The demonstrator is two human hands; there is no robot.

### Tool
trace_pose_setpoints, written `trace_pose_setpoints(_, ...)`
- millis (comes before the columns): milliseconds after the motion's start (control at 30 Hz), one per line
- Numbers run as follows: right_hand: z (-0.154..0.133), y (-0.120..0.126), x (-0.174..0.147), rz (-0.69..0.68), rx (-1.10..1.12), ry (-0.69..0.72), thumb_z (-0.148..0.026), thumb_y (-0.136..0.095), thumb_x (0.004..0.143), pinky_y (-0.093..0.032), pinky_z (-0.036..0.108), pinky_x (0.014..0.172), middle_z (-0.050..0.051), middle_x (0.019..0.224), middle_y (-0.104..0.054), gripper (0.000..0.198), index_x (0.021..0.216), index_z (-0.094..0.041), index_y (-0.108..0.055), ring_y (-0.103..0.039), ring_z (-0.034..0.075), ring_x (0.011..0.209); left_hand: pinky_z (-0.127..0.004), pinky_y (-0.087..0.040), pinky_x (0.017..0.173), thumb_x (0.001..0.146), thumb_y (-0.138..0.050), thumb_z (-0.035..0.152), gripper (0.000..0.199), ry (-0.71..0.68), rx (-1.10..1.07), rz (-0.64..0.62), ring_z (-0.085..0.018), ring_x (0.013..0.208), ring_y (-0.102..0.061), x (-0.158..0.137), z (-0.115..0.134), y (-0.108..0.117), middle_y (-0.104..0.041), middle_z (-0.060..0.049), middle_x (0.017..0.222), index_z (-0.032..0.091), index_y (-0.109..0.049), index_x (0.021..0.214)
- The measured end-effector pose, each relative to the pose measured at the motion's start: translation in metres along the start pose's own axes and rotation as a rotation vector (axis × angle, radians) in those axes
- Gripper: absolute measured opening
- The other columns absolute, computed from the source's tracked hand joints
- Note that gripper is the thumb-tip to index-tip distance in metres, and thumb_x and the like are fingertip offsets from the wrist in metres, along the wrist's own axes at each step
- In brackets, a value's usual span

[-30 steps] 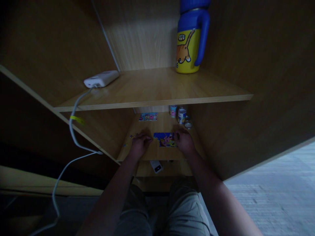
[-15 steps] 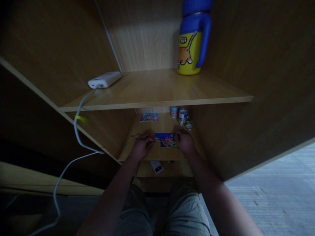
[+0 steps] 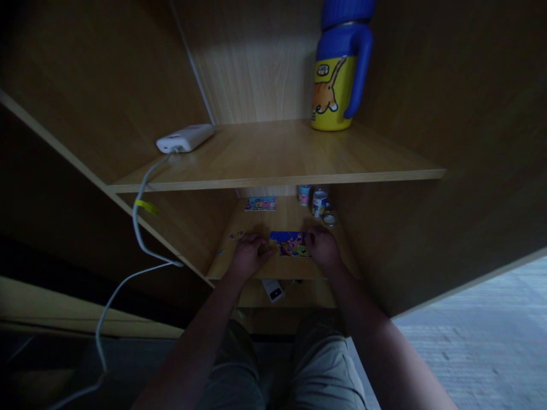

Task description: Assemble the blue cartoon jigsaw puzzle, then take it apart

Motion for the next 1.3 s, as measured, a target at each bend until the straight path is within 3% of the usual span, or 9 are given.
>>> trace_pose_setpoints(300, -0.0002, 0.0005, -0.0002, 0.004, -0.013, -0.005, -0.028, -0.054, 0.106, -0.052, 0.033, 0.091, 0.011, 0.102, -0.081, 0.027, 0.096, -0.021, -0.077, -0.074, 0.025, 0.096, -0.051, -0.050, 0.111, 0.100, -0.078, 0.034, 0.012, -0.046, -0.104, -0.011, -0.030, 0.122, -0.068, 0.0021, -0.0048, -0.0056, -0.076, -0.007, 0.126, 0.030, -0.084, 0.109)
trace_pose_setpoints(500, -0.0012, 0.0019, -0.0001, 0.001, -0.011, -0.008, -0.032, -0.052, 0.108, -0.051, 0.033, 0.088, 0.011, 0.101, -0.080, 0.029, 0.096, -0.021, -0.076, -0.073, 0.025, 0.094, -0.053, -0.049, 0.117, 0.098, -0.075, 0.026, 0.033, -0.046, -0.109, 0.021, -0.032, 0.130, -0.066, 0.0012, -0.0061, -0.0035, -0.074, -0.010, 0.136, 0.028, -0.079, 0.131)
trace_pose_setpoints(700, 0.0004, 0.0002, 0.0006, -0.019, -0.005, -0.011, -0.029, -0.052, 0.105, -0.050, 0.033, 0.089, 0.010, 0.099, -0.079, 0.025, 0.094, -0.022, -0.073, -0.072, 0.025, 0.094, -0.048, -0.054, 0.111, 0.097, -0.067, 0.016, 0.017, 0.066, -0.064, 0.075, -0.030, 0.117, -0.070, 0.0036, -0.0097, 0.0012, -0.076, -0.012, 0.119, 0.022, -0.079, 0.107)
trace_pose_setpoints(933, -0.0019, 0.0037, 0.0011, -0.031, 0.009, -0.007, -0.030, -0.051, 0.105, -0.051, 0.033, 0.089, 0.011, 0.099, -0.079, 0.026, 0.093, -0.021, -0.073, -0.072, 0.025, 0.096, -0.047, -0.055, 0.106, 0.100, -0.071, 0.025, 0.008, 0.043, -0.028, 0.045, -0.030, 0.113, -0.071, 0.0027, -0.0068, 0.0015, -0.077, -0.011, 0.115, 0.023, -0.079, 0.101)
trace_pose_setpoints(1067, -0.0004, 0.0026, 0.0004, -0.023, 0.003, -0.023, -0.030, -0.052, 0.105, -0.051, 0.034, 0.088, 0.011, 0.100, -0.080, 0.026, 0.095, -0.022, -0.074, -0.073, 0.025, 0.094, -0.051, -0.052, 0.112, 0.099, -0.079, 0.042, 0.018, 0.026, -0.073, 0.029, -0.032, 0.118, -0.070, 0.0025, -0.0076, -0.0016, -0.077, -0.011, 0.120, 0.024, -0.080, 0.101)
trace_pose_setpoints(1300, -0.0017, 0.0019, -0.0002, -0.007, -0.007, -0.019, -0.030, -0.052, 0.106, -0.051, 0.033, 0.090, 0.011, 0.101, -0.079, 0.025, 0.096, -0.022, -0.074, -0.072, 0.025, 0.095, -0.049, -0.052, 0.113, 0.095, -0.086, 0.038, 0.013, 0.006, -0.136, -0.010, -0.030, 0.118, -0.070, 0.0072, -0.0098, -0.0040, -0.077, -0.008, 0.120, 0.027, -0.082, 0.100)
Point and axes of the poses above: each hand's wrist, its own x-axis towards the middle knuckle, its own y-axis out of the back of the hand, z = x × y, the point moved 4 cm from there along x, towards the middle knuckle
